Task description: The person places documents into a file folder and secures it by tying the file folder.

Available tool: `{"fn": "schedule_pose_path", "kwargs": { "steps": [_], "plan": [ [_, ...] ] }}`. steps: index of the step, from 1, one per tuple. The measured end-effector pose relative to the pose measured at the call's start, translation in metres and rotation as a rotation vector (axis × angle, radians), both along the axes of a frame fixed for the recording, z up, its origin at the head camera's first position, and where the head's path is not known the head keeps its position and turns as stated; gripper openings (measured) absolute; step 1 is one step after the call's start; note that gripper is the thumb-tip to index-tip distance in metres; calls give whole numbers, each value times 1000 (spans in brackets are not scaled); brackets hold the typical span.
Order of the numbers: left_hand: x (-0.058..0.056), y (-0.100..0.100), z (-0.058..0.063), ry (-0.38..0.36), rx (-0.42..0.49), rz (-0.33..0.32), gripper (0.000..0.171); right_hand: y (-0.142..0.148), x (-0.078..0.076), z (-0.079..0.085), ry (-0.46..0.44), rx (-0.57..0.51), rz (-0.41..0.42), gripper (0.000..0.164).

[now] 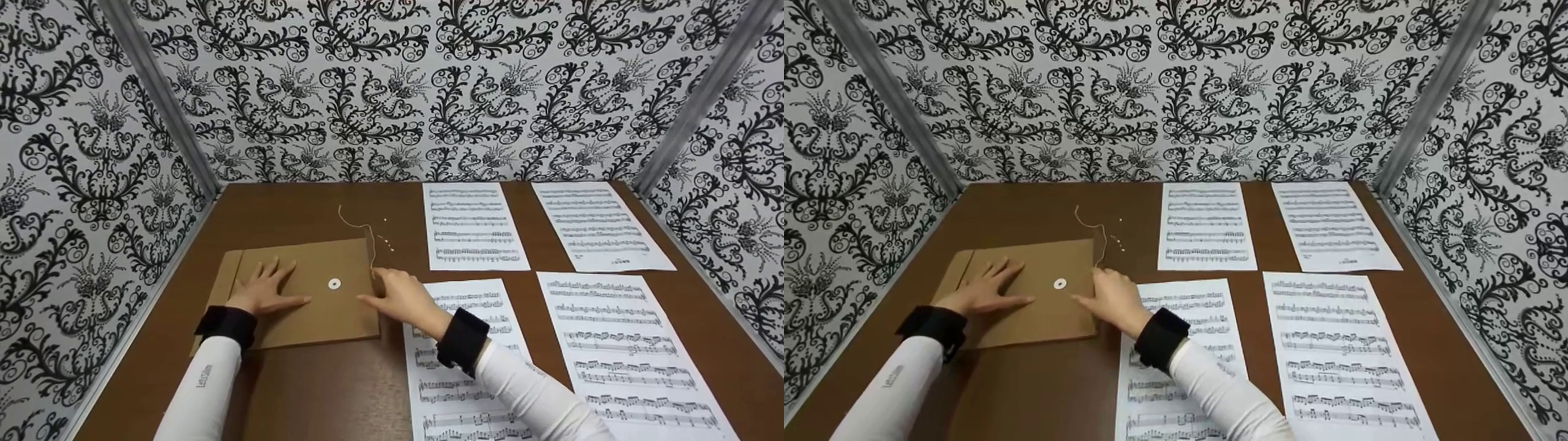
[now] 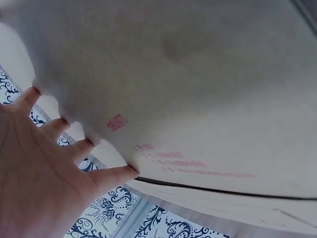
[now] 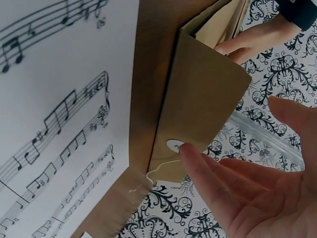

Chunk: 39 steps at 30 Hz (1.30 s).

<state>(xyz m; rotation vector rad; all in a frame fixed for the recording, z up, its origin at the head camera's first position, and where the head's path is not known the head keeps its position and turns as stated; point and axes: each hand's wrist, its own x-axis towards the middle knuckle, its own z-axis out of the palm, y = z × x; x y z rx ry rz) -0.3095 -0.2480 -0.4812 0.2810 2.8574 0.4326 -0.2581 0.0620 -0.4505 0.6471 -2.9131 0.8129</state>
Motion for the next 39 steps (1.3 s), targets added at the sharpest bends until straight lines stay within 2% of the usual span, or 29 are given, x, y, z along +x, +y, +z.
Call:
{"fn": "schedule_pose_path", "kwargs": {
  "steps": [9, 14, 19, 25, 30, 33, 39],
  "plan": [
    [1, 2, 2, -12, -11, 7, 103, -6, -8, -8, -106, -32, -18, 58],
    [1, 2, 1, -21, -12, 16, 104, -10, -12, -9, -137, -36, 9, 46],
    [-1, 1, 0, -8, -10, 12, 103, -12, -18, -10, -153, -16, -22, 33],
    [-3, 1, -1, -1, -5, 10, 102, -9, -24, -11, -191, -36, -47, 49],
    [-4, 0, -1, 1, 7, 4, 103, -5, -30, -14, -197, -45, -73, 51],
    [-4, -1, -1, -3, 11, 8, 104, -3, -33, -16, -202, -70, -81, 45],
    [-2, -1, -2, -8, 12, 13, 104, 0, -38, -19, -213, -114, -61, 17]
  ]
}}
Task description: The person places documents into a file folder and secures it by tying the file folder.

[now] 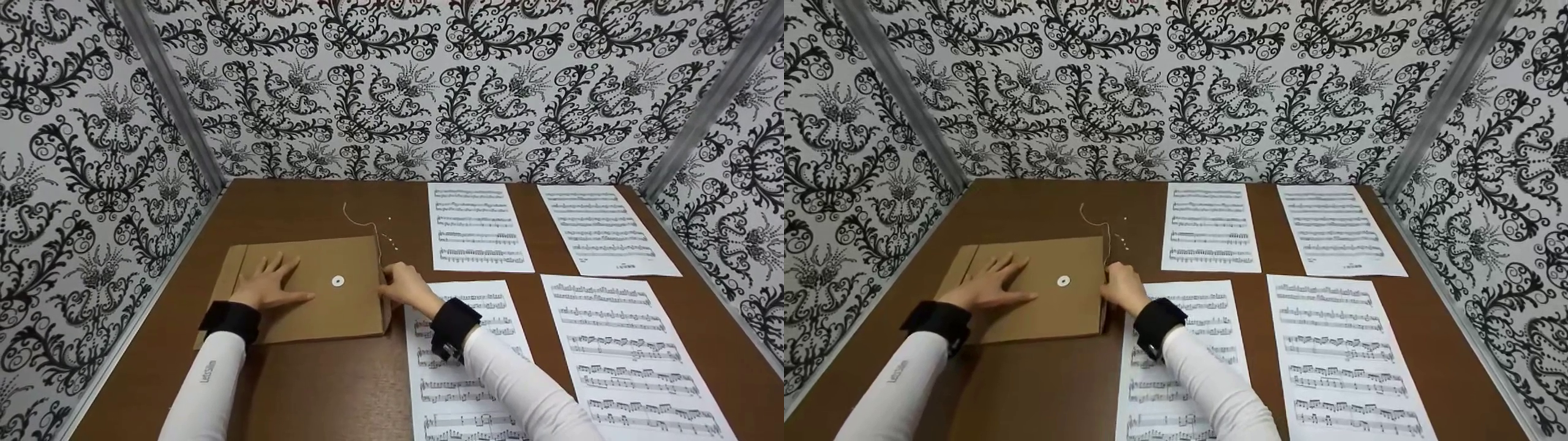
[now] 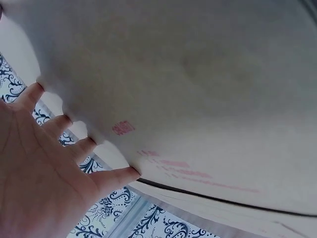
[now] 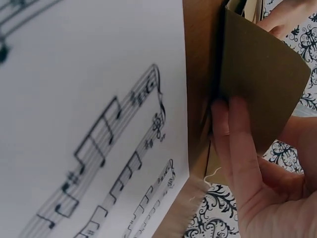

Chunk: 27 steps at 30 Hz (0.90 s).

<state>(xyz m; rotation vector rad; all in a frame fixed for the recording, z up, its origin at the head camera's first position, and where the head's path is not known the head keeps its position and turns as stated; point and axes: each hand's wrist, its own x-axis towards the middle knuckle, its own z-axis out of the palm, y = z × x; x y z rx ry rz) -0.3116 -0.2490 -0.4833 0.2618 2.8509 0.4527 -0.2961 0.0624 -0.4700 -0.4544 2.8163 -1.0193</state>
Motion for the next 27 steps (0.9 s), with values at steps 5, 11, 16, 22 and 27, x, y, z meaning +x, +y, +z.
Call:
{"fn": "schedule_pose_path", "kwargs": {
  "steps": [5, 11, 16, 22, 27],
  "plan": [
    [-1, 0, 1, -10, 8, 8, 104, 3, -4, -1, -41, -21, 12, 16],
    [-3, 1, 5, -38, 26, 8, 106, 9, -6, -1, -78, -81, 25, 30],
    [-5, 1, 11, -66, 45, 9, 108, 12, -7, -2, -96, -133, 16, 25],
    [-2, 2, 16, -80, 53, 13, 108, 14, -5, -7, -108, -172, 13, 36],
    [1, 5, 22, -105, 48, 27, 107, 18, -3, -11, -154, -311, 46, 29]
  ]
}}
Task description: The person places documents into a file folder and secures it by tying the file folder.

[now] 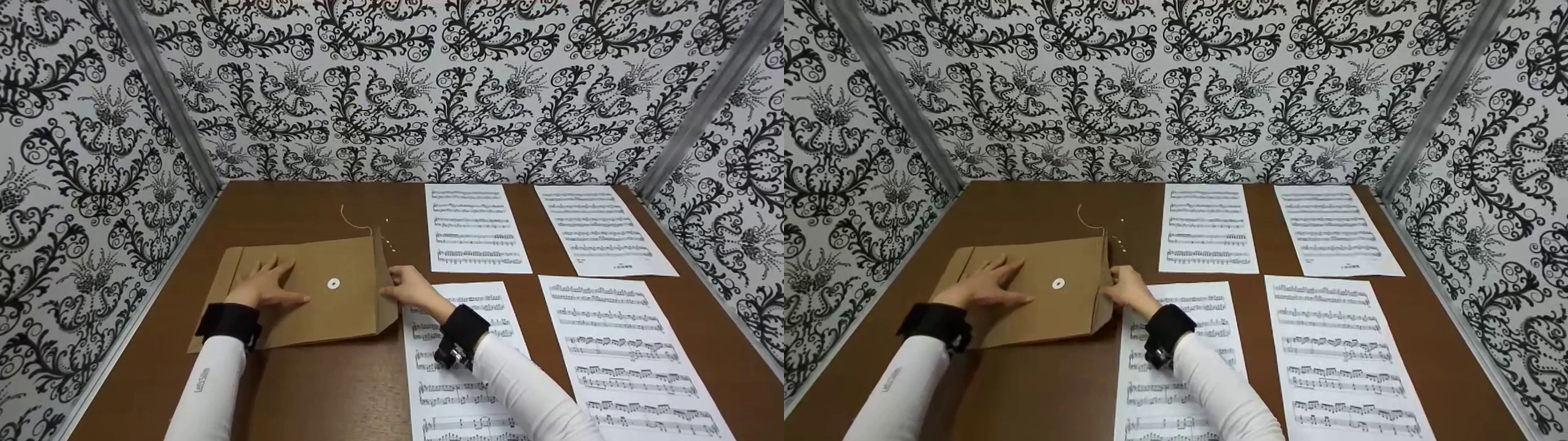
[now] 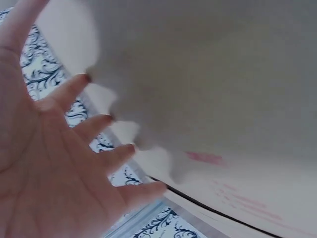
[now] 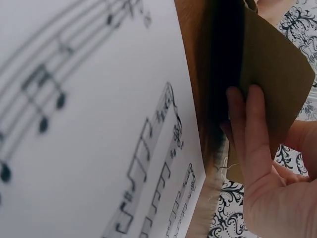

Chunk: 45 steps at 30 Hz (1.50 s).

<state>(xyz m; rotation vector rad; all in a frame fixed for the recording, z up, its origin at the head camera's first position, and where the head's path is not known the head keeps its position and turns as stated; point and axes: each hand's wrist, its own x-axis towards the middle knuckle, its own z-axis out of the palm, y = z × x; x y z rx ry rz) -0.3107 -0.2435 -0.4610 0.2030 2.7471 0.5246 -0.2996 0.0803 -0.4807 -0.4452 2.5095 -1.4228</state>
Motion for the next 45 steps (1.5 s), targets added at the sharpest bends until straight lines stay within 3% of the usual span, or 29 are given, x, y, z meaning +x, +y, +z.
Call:
{"fn": "schedule_pose_path", "kwargs": {
  "steps": [4, 8, 13, 19, 29, 36, 40, 45],
  "plan": [
    [1, 4, 7, -38, 3, 14, 106, 3, 2, 0, -85, -125, -8, 29],
    [3, 7, 12, -67, 19, 26, 104, 3, 4, 1, -152, -210, -41, 39],
    [9, 12, 16, -102, 61, 98, 103, 2, 4, -1, -187, -271, -68, 47],
    [16, 24, 24, -70, 63, 149, 97, 3, 6, -1, -240, -364, -103, 50],
    [25, 50, 33, 16, 54, 118, 89, 3, 11, 3, -315, -470, -137, 50],
    [33, 72, 32, 72, 92, 83, 87, 3, 15, 2, -279, -476, -128, 53],
    [39, 88, 34, 86, 101, 73, 94, 2, 17, 1, -293, -493, -132, 53],
    [44, 107, 36, 99, 48, 68, 100, 0, 18, -1, -320, -528, -148, 52]
  ]
}}
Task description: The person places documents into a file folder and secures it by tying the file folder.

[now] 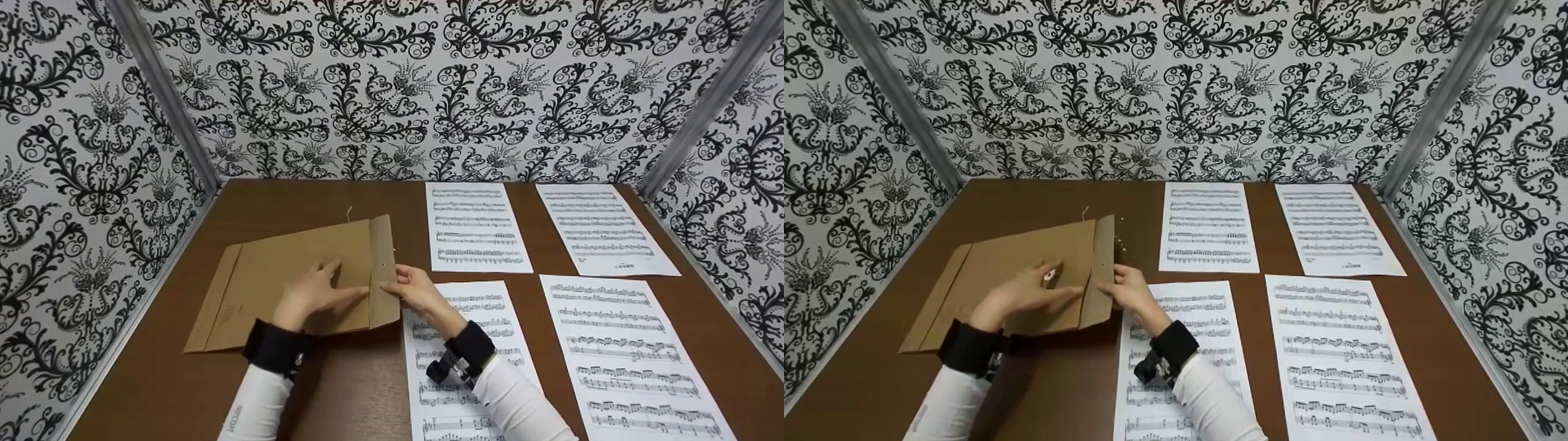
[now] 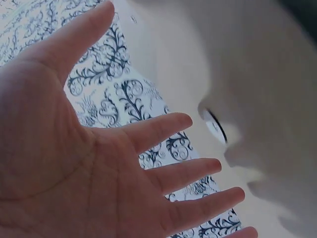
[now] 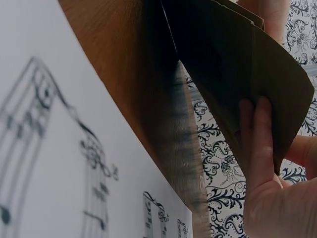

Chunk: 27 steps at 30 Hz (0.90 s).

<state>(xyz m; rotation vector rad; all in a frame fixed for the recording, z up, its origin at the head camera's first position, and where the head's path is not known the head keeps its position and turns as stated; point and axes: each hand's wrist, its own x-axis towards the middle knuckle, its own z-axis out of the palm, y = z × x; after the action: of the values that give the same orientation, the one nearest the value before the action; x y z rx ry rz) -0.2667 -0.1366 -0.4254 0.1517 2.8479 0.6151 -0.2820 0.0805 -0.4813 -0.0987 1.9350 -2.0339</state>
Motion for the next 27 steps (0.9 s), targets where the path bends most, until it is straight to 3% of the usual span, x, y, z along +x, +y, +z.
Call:
{"fn": "schedule_pose_path", "kwargs": {
  "steps": [9, 27],
  "plan": [
    [3, 19, -5, 51, 13, -21, 98, 1, 0, -4, -8, -54, 7, 53],
    [3, 29, -3, 21, 78, -29, 94, 4, 1, 2, 30, -31, 9, 51]
  ]
}}
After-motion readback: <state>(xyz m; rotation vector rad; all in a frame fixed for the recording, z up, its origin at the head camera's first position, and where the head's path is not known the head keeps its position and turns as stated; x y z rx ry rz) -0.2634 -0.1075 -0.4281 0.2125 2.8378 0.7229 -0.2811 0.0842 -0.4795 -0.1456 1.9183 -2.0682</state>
